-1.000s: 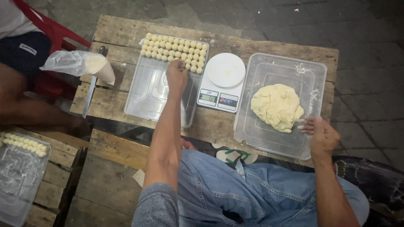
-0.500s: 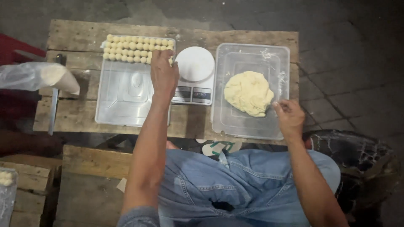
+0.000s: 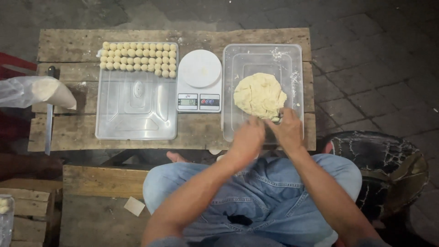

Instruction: The person sits on the floor and repeatedly pinches off small pieces of dough from a large mass in a plastic container. They roll each piece into a ball between their palms, place it on a digital scale to check the weight, and then transfer it to a tray where other dough balls are arranged in rows.

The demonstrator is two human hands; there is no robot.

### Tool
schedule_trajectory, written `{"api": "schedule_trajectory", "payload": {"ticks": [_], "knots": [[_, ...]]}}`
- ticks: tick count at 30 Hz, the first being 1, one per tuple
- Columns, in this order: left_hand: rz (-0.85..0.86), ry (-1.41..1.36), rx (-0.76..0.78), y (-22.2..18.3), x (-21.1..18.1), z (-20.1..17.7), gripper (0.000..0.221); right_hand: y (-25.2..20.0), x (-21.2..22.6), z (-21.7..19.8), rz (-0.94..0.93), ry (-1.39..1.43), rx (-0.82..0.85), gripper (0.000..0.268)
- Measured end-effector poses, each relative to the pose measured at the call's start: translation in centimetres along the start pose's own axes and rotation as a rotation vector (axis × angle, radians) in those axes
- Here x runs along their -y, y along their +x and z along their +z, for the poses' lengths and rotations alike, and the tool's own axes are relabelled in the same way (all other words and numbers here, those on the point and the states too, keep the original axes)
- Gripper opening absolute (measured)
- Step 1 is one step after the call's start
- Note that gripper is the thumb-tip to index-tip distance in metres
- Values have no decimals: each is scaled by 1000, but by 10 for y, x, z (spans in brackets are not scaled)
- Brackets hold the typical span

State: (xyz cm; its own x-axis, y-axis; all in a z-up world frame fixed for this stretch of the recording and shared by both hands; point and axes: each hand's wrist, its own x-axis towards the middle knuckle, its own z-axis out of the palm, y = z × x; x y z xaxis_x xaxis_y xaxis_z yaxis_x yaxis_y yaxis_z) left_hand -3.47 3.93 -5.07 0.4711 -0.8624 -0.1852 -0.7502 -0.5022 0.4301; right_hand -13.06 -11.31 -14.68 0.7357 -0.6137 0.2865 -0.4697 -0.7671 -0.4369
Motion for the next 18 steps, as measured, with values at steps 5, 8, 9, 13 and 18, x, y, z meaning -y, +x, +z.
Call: {"api": "schedule_trajectory", "payload": {"ticks": [5, 8, 9, 13, 18], "knots": [[171, 435, -70, -10, -18, 54, 22, -5, -9, 7, 108, 211, -32, 40], [152, 493, -284, -1, -14, 65, 12, -2, 1, -8, 263, 410, 21, 40], [152, 493, -284, -1, -16, 57, 12, 1, 13, -20, 263, 410, 21, 40], [138, 389, -449, -2, -17, 31, 36, 5, 21, -34, 413, 471, 88, 38], [204, 389, -251, -4, -14, 26, 66, 6, -13, -13, 527, 441, 220, 28]]}}
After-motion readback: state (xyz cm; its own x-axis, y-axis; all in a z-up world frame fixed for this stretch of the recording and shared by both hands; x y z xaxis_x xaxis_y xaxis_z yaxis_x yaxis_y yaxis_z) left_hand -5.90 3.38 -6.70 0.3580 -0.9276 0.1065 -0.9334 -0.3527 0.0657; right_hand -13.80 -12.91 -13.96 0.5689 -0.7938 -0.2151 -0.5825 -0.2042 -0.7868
